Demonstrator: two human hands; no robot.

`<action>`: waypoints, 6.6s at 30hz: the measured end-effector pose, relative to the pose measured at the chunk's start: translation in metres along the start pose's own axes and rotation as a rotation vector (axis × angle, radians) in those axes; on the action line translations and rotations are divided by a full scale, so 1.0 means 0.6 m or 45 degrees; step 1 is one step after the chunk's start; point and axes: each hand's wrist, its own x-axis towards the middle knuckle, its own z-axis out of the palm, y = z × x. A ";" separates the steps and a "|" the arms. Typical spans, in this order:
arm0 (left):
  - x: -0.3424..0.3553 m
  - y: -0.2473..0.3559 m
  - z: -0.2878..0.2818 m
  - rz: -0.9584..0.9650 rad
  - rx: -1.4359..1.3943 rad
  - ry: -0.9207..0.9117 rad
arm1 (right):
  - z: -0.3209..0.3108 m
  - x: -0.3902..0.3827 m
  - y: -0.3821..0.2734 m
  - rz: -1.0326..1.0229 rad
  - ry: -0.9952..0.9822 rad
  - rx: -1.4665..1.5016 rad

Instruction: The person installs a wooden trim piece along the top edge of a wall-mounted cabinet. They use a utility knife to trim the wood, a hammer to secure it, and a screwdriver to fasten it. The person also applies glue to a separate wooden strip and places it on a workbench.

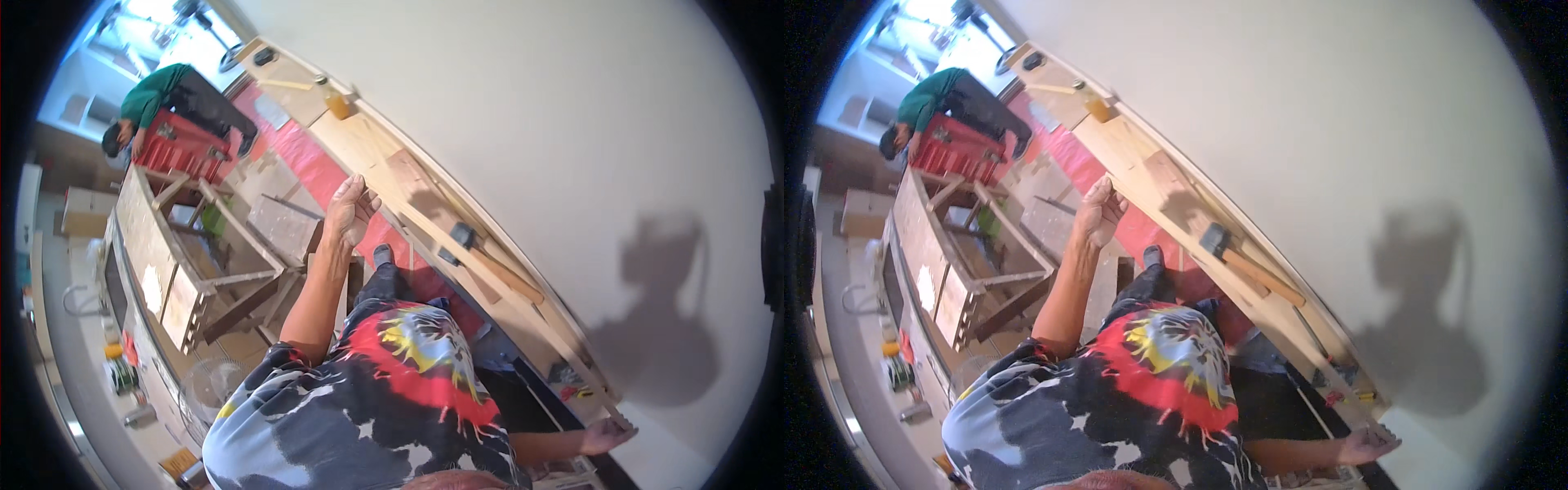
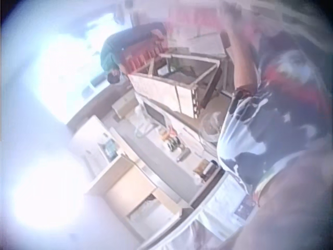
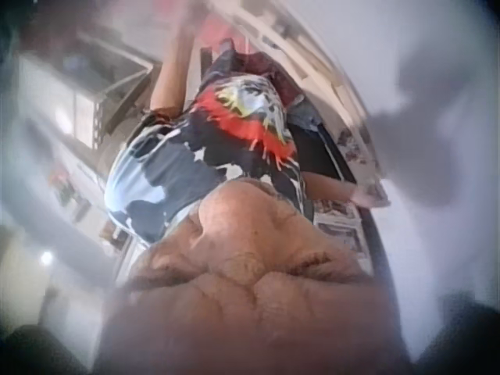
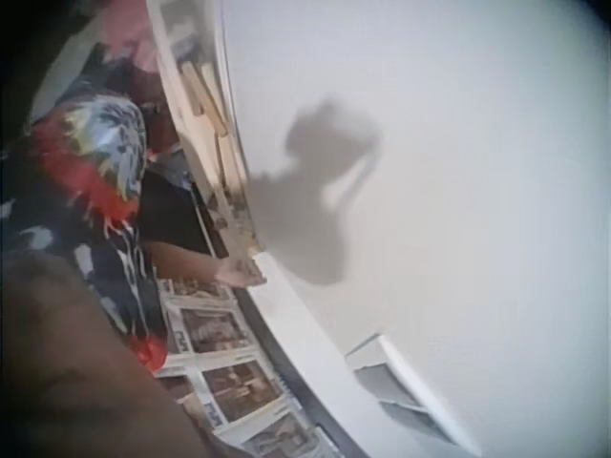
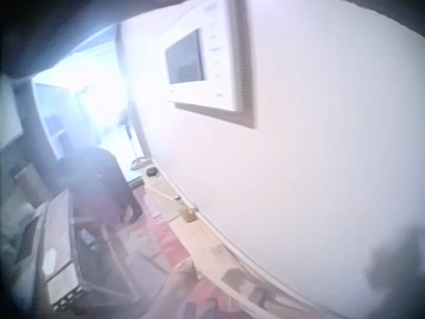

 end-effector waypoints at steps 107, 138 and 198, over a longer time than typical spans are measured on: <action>0.051 1.122 -0.637 0.202 2.115 2.206 | 1.305 -2.138 0.246 2.163 -3.470 -0.507; 0.236 0.929 -0.933 0.092 1.467 1.989 | 1.224 -2.549 0.106 0.565 -3.958 0.541; 0.233 0.907 -0.940 0.301 1.367 1.998 | 1.072 -2.491 0.154 0.043 -3.595 0.773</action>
